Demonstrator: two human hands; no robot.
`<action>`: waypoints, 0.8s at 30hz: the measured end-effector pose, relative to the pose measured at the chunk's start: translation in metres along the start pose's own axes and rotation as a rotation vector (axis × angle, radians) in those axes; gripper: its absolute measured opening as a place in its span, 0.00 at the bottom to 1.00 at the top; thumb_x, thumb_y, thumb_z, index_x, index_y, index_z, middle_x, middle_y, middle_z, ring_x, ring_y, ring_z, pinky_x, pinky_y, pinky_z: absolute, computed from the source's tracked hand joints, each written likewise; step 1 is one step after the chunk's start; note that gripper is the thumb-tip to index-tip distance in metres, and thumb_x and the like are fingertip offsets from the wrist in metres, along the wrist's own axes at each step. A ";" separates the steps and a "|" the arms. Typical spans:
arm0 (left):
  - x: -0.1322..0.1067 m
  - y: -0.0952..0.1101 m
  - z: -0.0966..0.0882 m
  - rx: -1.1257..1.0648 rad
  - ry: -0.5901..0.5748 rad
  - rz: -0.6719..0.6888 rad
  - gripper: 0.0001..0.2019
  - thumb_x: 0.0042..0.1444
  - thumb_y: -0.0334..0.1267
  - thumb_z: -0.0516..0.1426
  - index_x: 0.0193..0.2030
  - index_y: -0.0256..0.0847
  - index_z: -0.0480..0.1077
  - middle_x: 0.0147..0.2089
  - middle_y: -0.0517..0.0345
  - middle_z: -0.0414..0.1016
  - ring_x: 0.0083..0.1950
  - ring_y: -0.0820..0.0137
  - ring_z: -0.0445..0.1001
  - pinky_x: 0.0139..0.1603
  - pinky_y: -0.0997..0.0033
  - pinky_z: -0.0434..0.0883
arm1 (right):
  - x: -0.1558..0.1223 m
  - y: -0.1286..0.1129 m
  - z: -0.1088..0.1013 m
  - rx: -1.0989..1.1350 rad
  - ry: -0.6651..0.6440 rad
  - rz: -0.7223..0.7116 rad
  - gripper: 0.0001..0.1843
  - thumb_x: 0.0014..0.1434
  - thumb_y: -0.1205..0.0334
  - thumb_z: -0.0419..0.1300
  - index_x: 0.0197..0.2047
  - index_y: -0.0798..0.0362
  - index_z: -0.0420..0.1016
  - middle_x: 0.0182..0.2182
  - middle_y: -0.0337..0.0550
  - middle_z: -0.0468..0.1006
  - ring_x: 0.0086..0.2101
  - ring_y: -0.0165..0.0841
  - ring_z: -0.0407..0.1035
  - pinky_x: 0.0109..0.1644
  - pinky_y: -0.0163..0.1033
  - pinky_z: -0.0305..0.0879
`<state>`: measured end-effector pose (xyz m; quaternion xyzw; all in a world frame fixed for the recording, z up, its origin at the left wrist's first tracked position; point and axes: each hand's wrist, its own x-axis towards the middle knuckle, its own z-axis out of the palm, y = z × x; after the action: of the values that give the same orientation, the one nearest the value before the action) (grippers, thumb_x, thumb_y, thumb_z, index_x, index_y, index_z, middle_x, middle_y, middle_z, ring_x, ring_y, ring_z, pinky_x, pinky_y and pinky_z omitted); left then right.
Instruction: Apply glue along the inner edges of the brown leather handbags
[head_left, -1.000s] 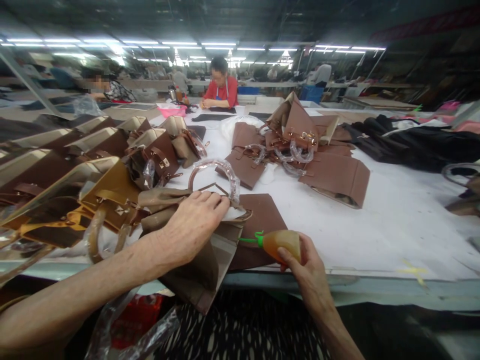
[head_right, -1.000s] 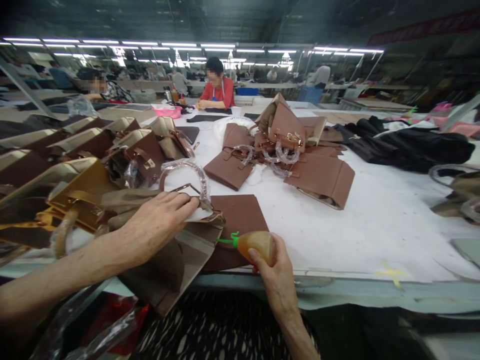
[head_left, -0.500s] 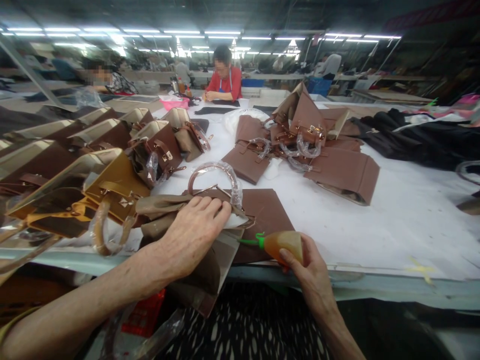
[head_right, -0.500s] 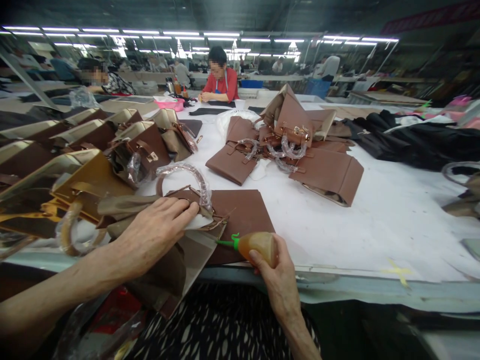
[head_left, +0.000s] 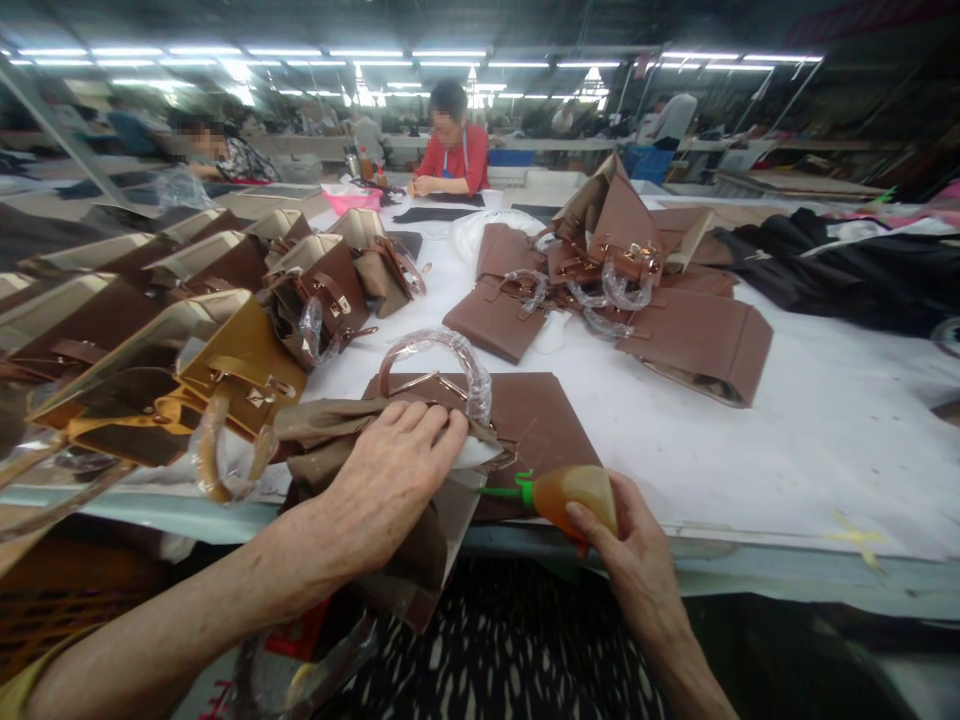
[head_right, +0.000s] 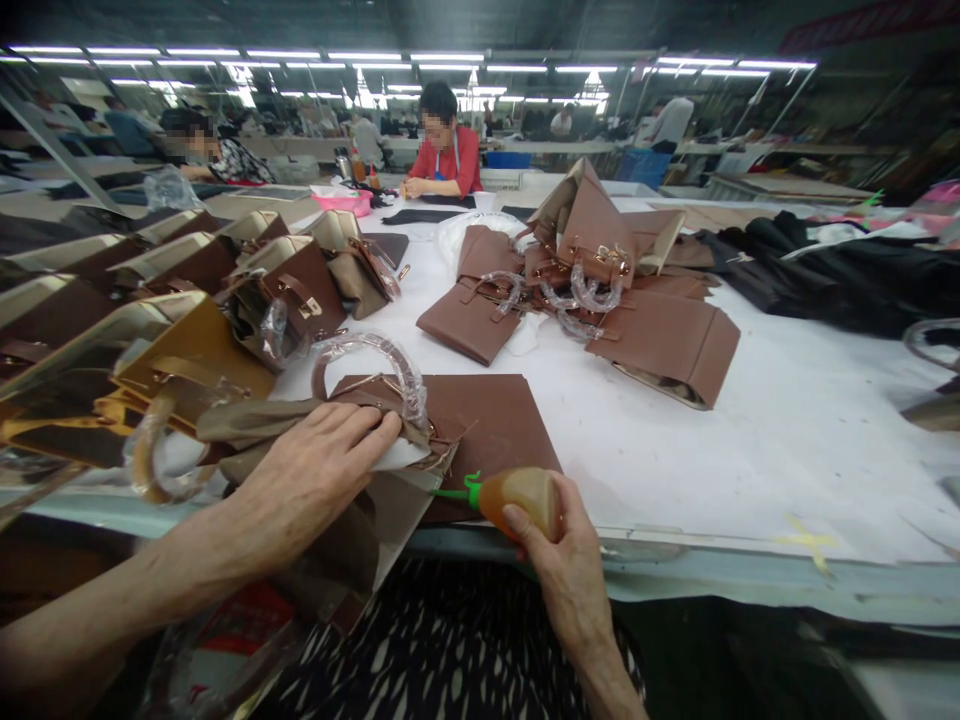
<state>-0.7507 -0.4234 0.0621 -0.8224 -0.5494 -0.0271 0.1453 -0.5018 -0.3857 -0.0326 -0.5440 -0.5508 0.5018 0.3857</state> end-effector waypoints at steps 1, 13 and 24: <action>-0.001 0.001 0.000 0.000 0.010 -0.001 0.20 0.50 0.24 0.49 0.52 0.30 0.62 0.43 0.49 0.65 0.43 0.61 0.63 0.45 0.59 0.63 | 0.000 0.001 0.000 -0.007 0.007 0.000 0.30 0.49 0.44 0.62 0.50 0.50 0.60 0.36 0.41 0.70 0.29 0.34 0.66 0.26 0.37 0.67; -0.002 0.004 -0.005 -0.001 0.005 0.016 0.20 0.51 0.22 0.49 0.52 0.27 0.64 0.43 0.47 0.66 0.42 0.61 0.64 0.45 0.59 0.65 | 0.001 0.004 0.004 -0.035 0.068 -0.034 0.28 0.51 0.46 0.62 0.50 0.50 0.60 0.40 0.43 0.71 0.37 0.37 0.67 0.35 0.37 0.68; -0.004 0.005 -0.004 0.014 -0.006 0.032 0.19 0.52 0.23 0.50 0.53 0.29 0.62 0.43 0.49 0.65 0.43 0.61 0.63 0.45 0.59 0.64 | -0.008 0.001 0.003 0.039 0.020 0.045 0.27 0.50 0.45 0.62 0.48 0.50 0.62 0.38 0.42 0.71 0.32 0.36 0.67 0.26 0.35 0.67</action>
<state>-0.7477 -0.4297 0.0638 -0.8300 -0.5369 -0.0184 0.1498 -0.5038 -0.3940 -0.0329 -0.5535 -0.5246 0.5155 0.3907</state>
